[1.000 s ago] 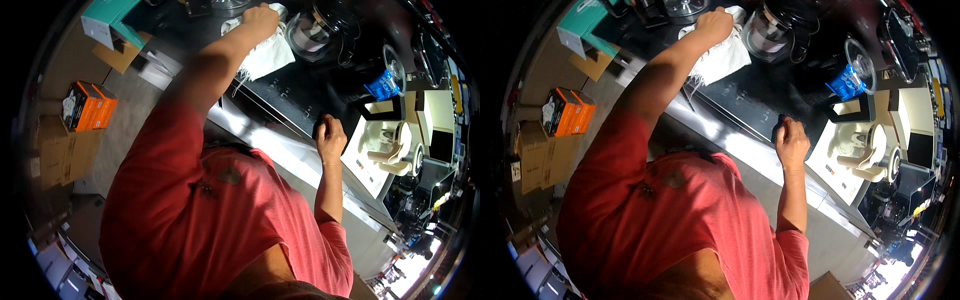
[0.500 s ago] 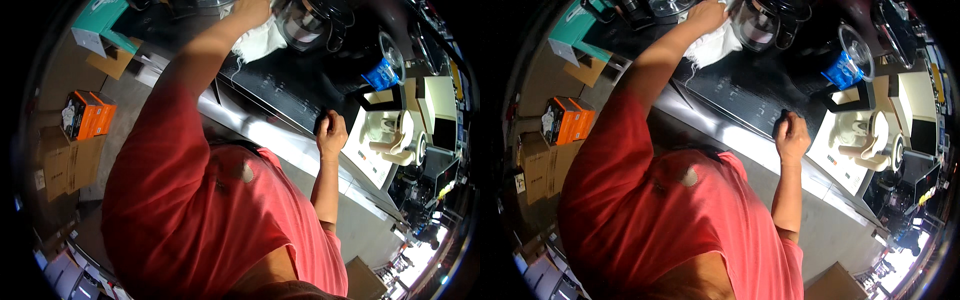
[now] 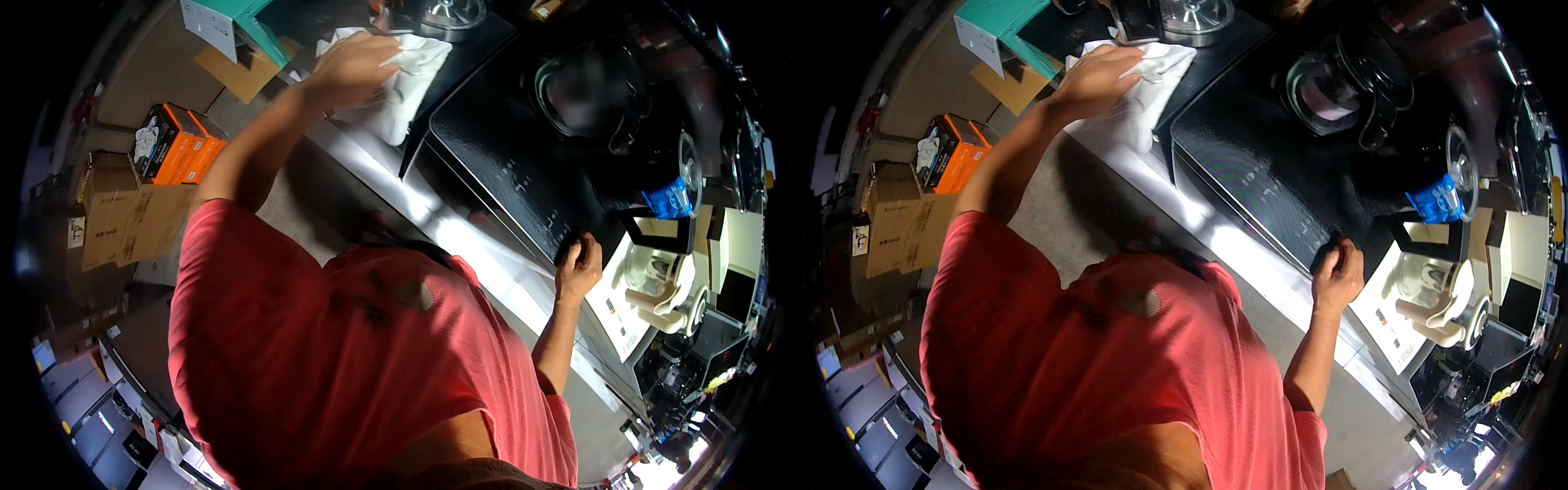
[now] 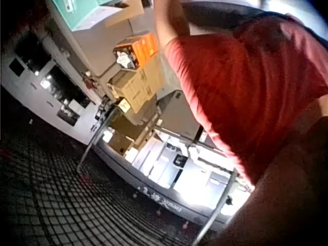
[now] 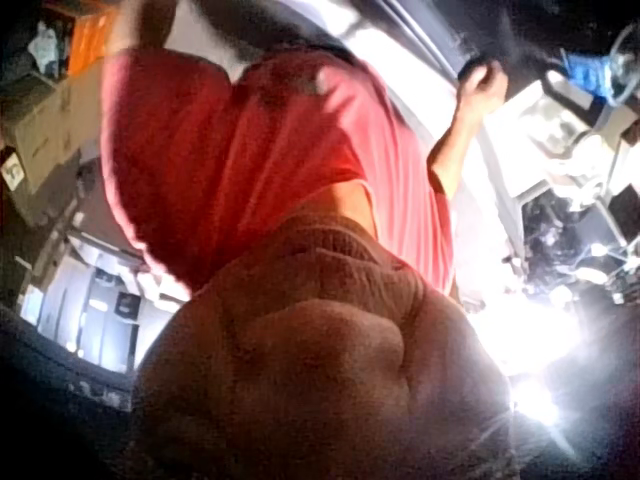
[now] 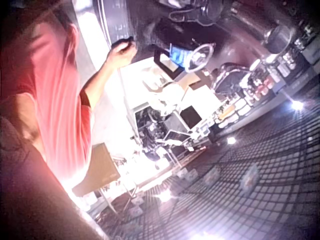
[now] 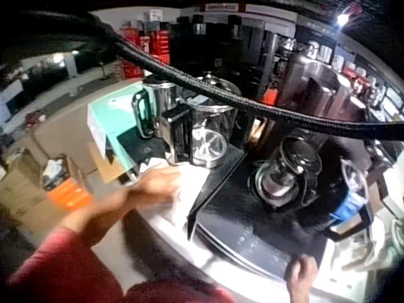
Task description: The person wipes the exterior surfaces of multiple kitchen appliances, including a microwave and a refrigerator door, using a white cloth.
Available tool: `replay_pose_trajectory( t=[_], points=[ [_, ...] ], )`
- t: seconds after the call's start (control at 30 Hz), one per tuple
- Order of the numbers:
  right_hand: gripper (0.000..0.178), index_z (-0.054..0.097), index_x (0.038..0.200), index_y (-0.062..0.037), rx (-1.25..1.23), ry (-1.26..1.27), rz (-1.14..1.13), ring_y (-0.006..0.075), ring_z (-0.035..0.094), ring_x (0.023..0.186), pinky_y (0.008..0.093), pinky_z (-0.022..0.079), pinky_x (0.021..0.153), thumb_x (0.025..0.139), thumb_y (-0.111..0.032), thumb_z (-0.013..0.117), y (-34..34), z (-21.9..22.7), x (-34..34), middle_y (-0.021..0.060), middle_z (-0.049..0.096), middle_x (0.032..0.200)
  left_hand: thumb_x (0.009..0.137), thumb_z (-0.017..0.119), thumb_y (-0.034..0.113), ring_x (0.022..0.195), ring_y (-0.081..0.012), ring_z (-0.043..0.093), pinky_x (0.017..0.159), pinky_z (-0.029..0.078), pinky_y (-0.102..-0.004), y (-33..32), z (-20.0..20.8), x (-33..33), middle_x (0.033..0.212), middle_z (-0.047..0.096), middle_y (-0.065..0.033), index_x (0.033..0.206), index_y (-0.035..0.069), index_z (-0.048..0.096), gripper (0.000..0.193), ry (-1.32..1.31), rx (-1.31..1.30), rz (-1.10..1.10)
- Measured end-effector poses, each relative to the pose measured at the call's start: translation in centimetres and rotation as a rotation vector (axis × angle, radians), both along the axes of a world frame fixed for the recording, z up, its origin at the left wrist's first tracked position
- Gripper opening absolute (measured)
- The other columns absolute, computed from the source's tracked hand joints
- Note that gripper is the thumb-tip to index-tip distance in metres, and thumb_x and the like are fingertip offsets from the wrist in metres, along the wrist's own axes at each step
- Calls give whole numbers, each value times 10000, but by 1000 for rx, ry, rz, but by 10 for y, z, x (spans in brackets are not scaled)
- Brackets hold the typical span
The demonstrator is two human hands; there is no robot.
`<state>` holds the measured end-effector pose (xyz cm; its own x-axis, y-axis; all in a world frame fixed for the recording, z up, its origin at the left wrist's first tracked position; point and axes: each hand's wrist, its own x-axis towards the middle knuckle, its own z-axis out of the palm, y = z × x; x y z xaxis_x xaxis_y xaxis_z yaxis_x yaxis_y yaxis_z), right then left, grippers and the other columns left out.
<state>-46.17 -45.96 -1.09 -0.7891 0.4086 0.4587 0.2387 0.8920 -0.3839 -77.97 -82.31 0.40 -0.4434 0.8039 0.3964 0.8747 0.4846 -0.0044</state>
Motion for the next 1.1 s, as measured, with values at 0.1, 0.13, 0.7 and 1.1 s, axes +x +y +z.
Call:
replay_pose_trajectory(
  t=[0.1, 0.13, 0.7, 1.1],
  points=[
    [151, 619, 950, -10, 40, 13, 0, 271, 601, 670, 336, 479, 618, 823, -57, 552, 2, -2, 0, 131, 604, 819, 857, 543, 226, 1047, -308, 534, 919, 423, -384, -29, 3, -13, 1176, 589, -103, 1137, 58, 593, 331, -173, 25, 182],
    [152, 618, 951, -8, 33, 6, -8, 272, 602, 672, 339, 480, 621, 825, -61, 550, 1, -1, 0, 132, 603, 819, 865, 532, 230, 1061, -304, 530, 933, 415, -390, -37, 1, -17, 1214, 579, -91, 1168, 66, 585, 349, -192, 59, 268],
    [199, 606, 987, 19, 65, -27, -103, 293, 627, 772, 342, 500, 706, 847, -95, 521, 1, -7, 0, 151, 621, 874, 903, 505, 148, 1128, -329, 505, 978, 399, -383, -157, 9, -172, 1301, 535, -78, 1249, 99, 544, 352, -107, -231, 513],
    [183, 596, 989, 19, 61, -36, -120, 289, 644, 777, 334, 508, 713, 850, -73, 519, 3, -8, 0, 159, 619, 889, 878, 504, 212, 1000, -400, 564, 854, 460, -484, -133, 10, -160, 1108, 587, -187, 1010, 25, 625, 258, -73, -278, 633]
  ],
)
